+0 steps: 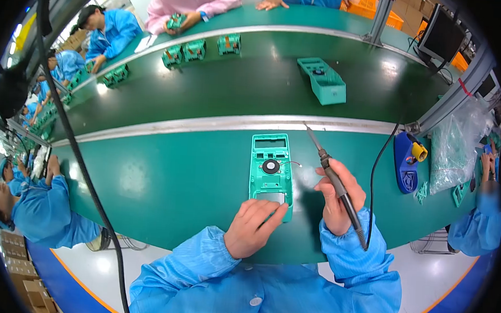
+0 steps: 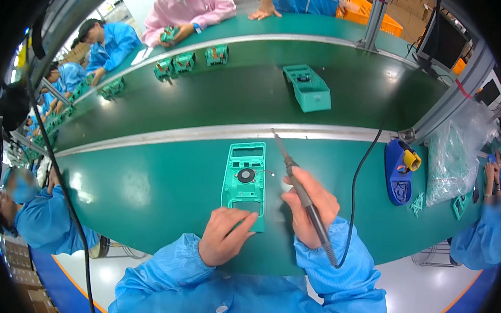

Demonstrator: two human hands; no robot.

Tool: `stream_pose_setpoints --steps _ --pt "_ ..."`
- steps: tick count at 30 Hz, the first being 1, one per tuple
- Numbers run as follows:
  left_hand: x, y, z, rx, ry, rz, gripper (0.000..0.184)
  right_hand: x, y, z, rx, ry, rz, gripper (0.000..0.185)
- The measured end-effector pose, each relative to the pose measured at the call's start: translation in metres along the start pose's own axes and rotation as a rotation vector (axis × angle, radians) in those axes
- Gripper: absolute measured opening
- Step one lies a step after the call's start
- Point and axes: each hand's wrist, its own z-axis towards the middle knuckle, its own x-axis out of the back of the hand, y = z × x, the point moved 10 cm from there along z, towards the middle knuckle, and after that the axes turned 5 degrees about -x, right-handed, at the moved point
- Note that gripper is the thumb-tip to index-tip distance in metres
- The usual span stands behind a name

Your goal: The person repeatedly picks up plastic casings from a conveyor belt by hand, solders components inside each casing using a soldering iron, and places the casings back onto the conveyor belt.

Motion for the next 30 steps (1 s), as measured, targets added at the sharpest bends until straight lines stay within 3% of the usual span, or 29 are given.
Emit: stream_pose_setpoints --steps 10,17,20,22,26,30 --pt "0.003 -0.116 0.091 -0.052 0.041 0.067 0.06 0.0 0.003 0.004 0.026 0.069 0.01 0.04" --pt "-0.032 -0.205 0.128 0.018 0.026 0.373 0.069 -0.001 0.006 0.009 0.082 0.101 -0.06 0.032" --pt "-0.037 -0.187 0.11 0.1 0.094 0.383 0.073 0.0 0.01 0.009 0.065 0.1 -0.065 0.028" --pt "-0.038 -0.149 0.085 0.005 0.127 0.235 0.07 -0.002 0.009 0.007 0.087 0.096 -0.074 0.028" --pt "-0.012 -0.076 0.047 0.051 0.257 0.074 0.055 -0.014 0.005 0.006 0.146 0.073 -0.109 0.029" --pt "-0.036 -0.016 0.022 -0.131 0.043 -0.142 0.035 -0.032 -0.014 0.003 0.214 -0.02 -0.205 0.029"
